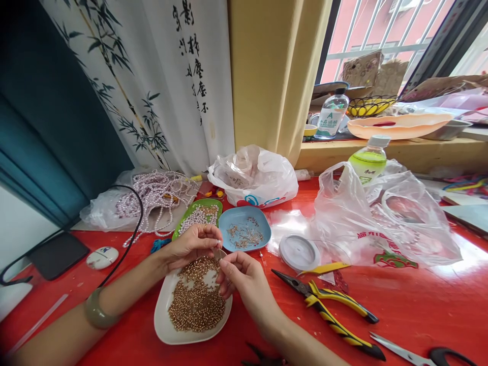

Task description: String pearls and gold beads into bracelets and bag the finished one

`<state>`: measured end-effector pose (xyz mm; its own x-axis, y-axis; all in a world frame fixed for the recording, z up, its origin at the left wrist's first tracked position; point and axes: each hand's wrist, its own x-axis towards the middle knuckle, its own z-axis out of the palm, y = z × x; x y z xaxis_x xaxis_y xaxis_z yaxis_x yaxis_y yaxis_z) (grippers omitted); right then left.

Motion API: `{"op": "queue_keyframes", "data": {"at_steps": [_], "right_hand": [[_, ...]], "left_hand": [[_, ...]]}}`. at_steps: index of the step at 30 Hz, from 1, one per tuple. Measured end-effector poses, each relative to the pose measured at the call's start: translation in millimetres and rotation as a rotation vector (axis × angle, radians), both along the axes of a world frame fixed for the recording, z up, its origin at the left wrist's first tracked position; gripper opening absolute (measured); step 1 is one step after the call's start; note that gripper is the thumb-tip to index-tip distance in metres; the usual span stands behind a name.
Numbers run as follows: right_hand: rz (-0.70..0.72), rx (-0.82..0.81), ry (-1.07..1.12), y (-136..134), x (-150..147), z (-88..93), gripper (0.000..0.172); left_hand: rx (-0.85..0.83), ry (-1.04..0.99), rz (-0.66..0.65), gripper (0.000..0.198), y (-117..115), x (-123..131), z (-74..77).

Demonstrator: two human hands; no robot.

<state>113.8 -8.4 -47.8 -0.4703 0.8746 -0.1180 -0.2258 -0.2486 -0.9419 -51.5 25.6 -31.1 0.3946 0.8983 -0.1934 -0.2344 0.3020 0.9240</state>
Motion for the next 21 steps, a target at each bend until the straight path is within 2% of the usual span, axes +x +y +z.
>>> {"op": "queue_keyframes", "data": {"at_steps": [7,21], "right_hand": [[-0.007,-0.016,-0.005,-2.1,1.2,4.2,0.026],[-0.007,-0.027,0.014,-1.1,0.9,1.8,0.026]], "left_hand": [[-0.018,0.057,-0.011,0.016,0.8,1.3,-1.0],[-0.006,0.105,-0.020,0.014,-0.8,1.3,1.6]]}}
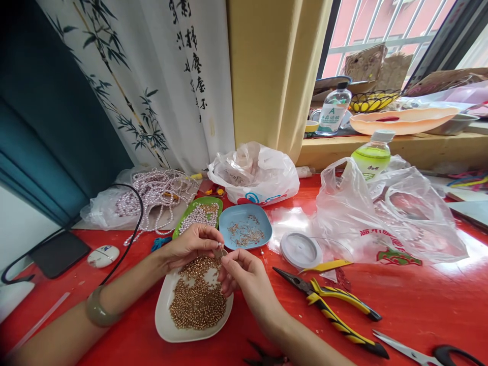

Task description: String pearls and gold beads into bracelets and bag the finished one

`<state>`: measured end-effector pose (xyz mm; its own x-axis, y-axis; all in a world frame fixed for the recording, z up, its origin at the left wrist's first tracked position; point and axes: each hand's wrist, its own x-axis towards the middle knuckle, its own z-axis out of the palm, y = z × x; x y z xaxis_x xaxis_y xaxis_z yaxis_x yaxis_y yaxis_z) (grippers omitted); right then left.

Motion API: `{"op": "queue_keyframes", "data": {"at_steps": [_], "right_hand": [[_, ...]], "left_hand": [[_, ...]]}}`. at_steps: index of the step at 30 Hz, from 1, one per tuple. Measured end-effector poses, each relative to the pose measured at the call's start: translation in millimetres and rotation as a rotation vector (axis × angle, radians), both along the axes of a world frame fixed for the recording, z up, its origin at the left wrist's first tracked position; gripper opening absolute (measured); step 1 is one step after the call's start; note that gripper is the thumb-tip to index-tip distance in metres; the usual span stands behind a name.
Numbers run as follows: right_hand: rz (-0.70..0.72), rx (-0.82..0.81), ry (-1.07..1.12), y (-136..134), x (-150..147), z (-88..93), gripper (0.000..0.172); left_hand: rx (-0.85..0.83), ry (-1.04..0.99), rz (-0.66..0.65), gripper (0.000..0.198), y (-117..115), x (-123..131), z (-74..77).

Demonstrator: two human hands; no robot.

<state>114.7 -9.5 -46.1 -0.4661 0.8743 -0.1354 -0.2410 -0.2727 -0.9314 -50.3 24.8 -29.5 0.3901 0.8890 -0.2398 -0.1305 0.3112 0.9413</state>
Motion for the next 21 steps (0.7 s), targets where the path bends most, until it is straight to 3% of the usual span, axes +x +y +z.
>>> {"op": "queue_keyframes", "data": {"at_steps": [8,14,21], "right_hand": [[0.010,0.013,0.005,1.0,-0.9,-1.1,0.029],[0.012,0.047,-0.009,-0.3,-0.2,-0.2,0.029],[-0.002,0.167,-0.116,-10.5,-3.3,-0.5,0.023]], "left_hand": [[0.020,-0.002,-0.049,0.020,-3.9,3.0,1.8],[0.181,0.139,-0.170,0.017,2.8,-7.7,5.9],[0.522,0.591,0.028,0.009,24.0,-18.4,8.2]]}}
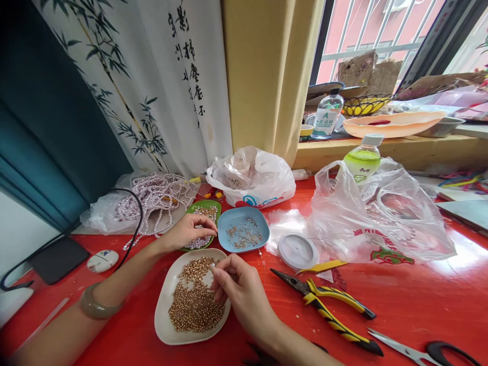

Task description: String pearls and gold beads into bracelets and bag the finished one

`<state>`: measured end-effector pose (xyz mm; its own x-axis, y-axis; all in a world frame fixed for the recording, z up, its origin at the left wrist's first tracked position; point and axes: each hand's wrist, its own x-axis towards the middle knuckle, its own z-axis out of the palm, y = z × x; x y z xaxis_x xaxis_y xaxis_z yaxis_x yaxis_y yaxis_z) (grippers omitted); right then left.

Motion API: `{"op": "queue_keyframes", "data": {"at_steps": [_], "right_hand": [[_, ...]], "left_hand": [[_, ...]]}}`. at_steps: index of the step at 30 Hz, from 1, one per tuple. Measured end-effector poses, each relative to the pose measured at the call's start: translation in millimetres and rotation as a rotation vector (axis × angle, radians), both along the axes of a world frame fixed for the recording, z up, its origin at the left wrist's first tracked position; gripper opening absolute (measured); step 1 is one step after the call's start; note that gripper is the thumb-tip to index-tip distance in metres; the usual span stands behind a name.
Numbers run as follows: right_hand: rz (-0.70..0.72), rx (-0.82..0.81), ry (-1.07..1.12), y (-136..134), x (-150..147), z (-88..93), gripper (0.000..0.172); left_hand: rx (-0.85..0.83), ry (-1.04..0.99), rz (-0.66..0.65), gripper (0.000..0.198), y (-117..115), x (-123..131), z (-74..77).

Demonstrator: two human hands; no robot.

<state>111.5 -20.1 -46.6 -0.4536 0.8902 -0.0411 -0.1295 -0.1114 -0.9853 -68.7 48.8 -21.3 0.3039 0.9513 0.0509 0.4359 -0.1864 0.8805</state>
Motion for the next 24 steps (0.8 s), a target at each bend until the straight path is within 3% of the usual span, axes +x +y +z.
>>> {"op": "queue_keyframes", "data": {"at_steps": [2,6,10,18,22,24], "right_hand": [[0.001,0.048,-0.050,-3.1,-0.4,0.4,0.021],[0.044,0.149,-0.149,-6.7,-0.5,1.6,0.020],[0.063,0.181,-0.186,-7.8,-0.9,1.9,0.019],[0.075,0.175,-0.163,-7.1,-0.8,-0.9,0.015],[0.064,0.159,-0.149,-6.4,-1.2,-0.6,0.015],[0.062,0.134,-0.123,-6.0,-1.2,-0.6,0.017]], "left_hand": [[0.096,0.131,0.019,0.009,4.7,5.1,-1.7],[0.271,0.421,-0.073,0.014,10.9,19.3,-1.1],[0.312,0.600,-0.149,0.019,15.9,28.6,2.4],[0.300,0.665,-0.153,0.015,23.8,33.7,3.1],[0.327,0.659,-0.055,0.012,15.0,23.7,12.4],[0.331,0.609,-0.078,0.011,5.3,14.8,16.2]]}}
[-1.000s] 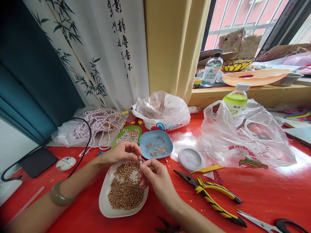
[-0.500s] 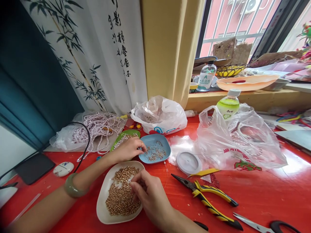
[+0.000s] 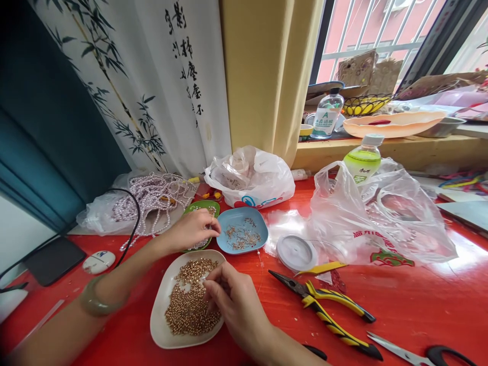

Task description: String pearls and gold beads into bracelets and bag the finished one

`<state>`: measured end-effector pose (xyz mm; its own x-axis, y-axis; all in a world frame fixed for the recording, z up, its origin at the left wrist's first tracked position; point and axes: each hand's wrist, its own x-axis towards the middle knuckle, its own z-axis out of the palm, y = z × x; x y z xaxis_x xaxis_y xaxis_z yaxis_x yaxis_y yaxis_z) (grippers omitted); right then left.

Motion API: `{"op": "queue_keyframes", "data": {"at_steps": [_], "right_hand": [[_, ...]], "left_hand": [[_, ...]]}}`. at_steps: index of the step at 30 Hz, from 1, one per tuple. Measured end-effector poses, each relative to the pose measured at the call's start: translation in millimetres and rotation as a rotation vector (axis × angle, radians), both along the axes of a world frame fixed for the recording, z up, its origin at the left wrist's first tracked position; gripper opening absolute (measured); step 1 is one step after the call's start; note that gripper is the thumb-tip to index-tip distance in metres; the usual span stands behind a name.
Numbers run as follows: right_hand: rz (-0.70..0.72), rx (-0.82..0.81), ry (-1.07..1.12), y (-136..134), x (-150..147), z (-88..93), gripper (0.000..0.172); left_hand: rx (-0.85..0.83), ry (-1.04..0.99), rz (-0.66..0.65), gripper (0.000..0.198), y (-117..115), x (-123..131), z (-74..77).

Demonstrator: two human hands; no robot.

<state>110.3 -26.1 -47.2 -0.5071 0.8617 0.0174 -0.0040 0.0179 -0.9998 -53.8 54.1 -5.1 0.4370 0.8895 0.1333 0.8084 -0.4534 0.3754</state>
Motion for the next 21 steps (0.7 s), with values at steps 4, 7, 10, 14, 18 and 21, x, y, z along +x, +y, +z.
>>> {"op": "queue_keyframes", "data": {"at_steps": [4,7,10,14,18,21], "right_hand": [[-0.025,-0.072,0.075,0.9,0.4,-0.4,0.019],[-0.045,-0.116,0.112,2.0,0.7,1.2,0.021],[-0.057,-0.140,0.127,3.5,0.7,4.6,0.024],[-0.063,-0.138,0.119,4.8,0.3,7.5,0.028],[-0.049,-0.109,0.098,5.5,-0.1,6.7,0.028],[-0.046,-0.100,0.093,5.5,-0.2,6.2,0.028]], "left_hand": [[-0.076,0.030,-0.097,0.014,-27.0,-15.9,0.2],[-0.098,0.082,-0.102,0.017,-47.8,-19.9,-1.2],[-0.204,0.069,-0.160,0.019,-63.7,-17.2,1.0],[-0.304,0.094,-0.266,0.016,-76.4,-10.2,3.0],[-0.324,0.084,-0.247,0.014,-80.2,-6.3,-2.8],[-0.323,0.019,-0.237,0.011,-78.5,-6.7,-8.0]]}}
